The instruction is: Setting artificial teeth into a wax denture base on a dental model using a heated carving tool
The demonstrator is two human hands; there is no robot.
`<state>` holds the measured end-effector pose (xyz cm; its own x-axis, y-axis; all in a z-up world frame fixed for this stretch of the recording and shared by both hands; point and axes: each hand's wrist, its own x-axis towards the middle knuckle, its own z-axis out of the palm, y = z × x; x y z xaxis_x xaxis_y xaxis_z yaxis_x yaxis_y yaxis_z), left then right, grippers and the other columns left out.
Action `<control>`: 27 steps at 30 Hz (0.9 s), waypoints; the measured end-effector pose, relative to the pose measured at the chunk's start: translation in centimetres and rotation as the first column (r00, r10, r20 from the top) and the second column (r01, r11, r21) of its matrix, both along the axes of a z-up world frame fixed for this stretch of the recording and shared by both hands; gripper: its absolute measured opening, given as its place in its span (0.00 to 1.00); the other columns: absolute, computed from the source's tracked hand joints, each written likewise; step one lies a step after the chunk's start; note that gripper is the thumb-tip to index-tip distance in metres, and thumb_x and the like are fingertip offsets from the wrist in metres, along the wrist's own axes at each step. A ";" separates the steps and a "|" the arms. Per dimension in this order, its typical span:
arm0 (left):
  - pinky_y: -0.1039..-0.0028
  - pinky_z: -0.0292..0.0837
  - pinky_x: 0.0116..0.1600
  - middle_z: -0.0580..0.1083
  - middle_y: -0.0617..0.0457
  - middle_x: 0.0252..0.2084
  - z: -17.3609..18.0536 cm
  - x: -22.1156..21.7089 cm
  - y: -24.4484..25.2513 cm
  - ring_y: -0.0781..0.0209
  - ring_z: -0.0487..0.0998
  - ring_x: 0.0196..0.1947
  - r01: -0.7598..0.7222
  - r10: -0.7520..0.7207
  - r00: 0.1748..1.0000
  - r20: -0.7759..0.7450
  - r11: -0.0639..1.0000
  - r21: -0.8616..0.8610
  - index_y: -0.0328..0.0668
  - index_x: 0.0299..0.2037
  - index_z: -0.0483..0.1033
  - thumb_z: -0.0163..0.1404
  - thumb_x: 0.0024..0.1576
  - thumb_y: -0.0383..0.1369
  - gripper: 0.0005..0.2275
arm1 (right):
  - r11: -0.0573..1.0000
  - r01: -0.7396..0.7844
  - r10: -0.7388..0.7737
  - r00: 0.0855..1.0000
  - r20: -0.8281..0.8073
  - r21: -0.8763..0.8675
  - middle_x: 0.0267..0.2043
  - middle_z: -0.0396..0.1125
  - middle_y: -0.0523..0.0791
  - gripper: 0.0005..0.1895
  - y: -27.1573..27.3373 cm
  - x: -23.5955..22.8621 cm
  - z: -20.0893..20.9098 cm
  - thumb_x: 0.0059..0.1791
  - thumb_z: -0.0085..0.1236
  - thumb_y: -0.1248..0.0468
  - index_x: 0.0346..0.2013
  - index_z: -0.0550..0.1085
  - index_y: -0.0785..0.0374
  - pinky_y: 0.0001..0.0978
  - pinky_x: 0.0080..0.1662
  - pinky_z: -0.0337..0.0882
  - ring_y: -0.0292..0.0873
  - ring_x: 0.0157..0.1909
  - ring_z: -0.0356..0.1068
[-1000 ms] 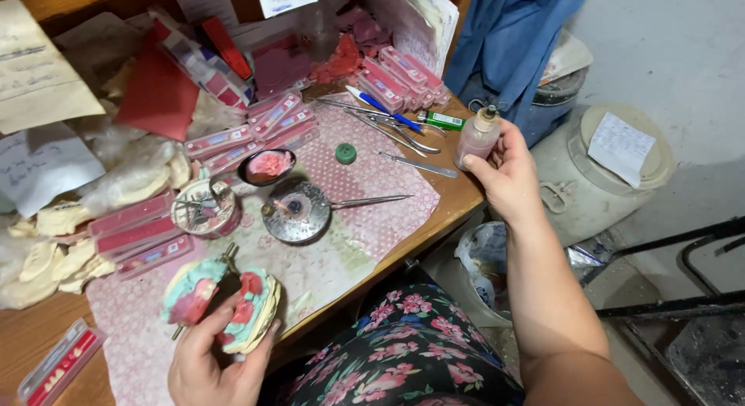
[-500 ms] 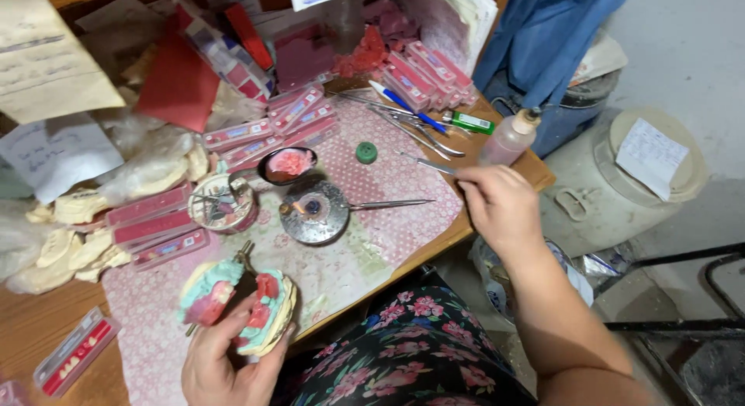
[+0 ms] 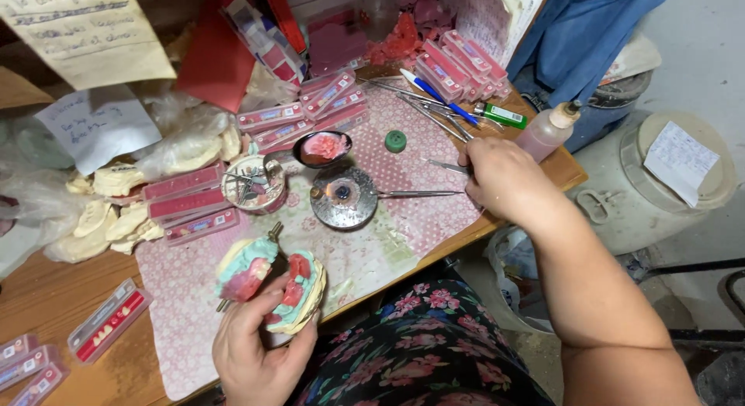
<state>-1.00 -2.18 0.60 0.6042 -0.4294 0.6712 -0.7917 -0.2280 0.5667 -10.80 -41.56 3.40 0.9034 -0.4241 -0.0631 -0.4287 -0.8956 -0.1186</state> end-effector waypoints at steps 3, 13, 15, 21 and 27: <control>0.67 0.77 0.58 0.81 0.44 0.53 0.3 0.1 0.1 0.53 0.84 0.53 0.016 -0.016 1.000 -0.007 1.000 0.006 0.39 0.50 0.72 0.67 0.50 0.32 0.21 | 1.000 0.005 -0.005 0.998 -0.060 -0.001 0.44 0.73 0.52 0.14 0.0 0.4 0.2 0.41 0.56 0.66 0.42 0.72 0.59 0.48 0.52 0.70 0.57 0.51 0.71; 0.67 0.79 0.56 0.81 0.47 0.52 0.2 0.7 0.5 0.53 0.84 0.50 0.034 -0.036 0.996 0.087 0.999 0.020 0.37 0.51 0.74 0.65 0.55 0.31 0.17 | 0.999 0.012 0.004 0.940 0.340 -0.046 0.45 0.73 0.53 0.17 5.5 -1.8 2.6 0.48 0.49 0.72 0.51 0.64 0.62 0.53 0.43 0.70 0.60 0.45 0.73; 0.69 0.76 0.50 0.81 0.52 0.51 -0.2 0.7 0.7 0.59 0.83 0.40 0.023 -0.030 0.993 0.115 0.998 0.064 0.42 0.52 0.76 0.63 0.57 0.34 0.15 | 0.984 -0.169 0.104 0.784 0.612 0.049 0.52 0.73 0.49 0.24 7.2 -2.5 3.0 0.50 0.47 0.77 0.61 0.75 0.63 0.38 0.57 0.68 0.49 0.52 0.72; 0.66 0.78 0.50 0.81 0.50 0.50 0.0 0.7 0.7 0.55 0.85 0.46 0.016 -0.019 0.984 0.176 1.000 0.022 0.38 0.51 0.75 0.64 0.58 0.36 0.16 | 0.522 -0.456 -0.299 0.694 0.655 0.721 0.60 0.70 0.61 0.29 13.8 -3.2 0.3 0.43 0.62 0.74 0.59 0.68 0.75 0.40 0.68 0.72 0.52 0.63 0.73; 0.69 0.77 0.46 0.82 0.51 0.49 -0.7 0.8 0.6 0.59 0.85 0.44 -0.039 0.041 0.971 0.234 0.999 -0.013 0.39 0.52 0.75 0.66 0.58 0.36 0.17 | 0.640 -0.692 -0.092 0.362 0.928 0.333 0.43 0.75 0.51 0.16 20.2 -0.9 -1.7 0.59 0.49 0.54 0.47 0.73 0.65 0.35 0.54 0.80 0.47 0.49 0.78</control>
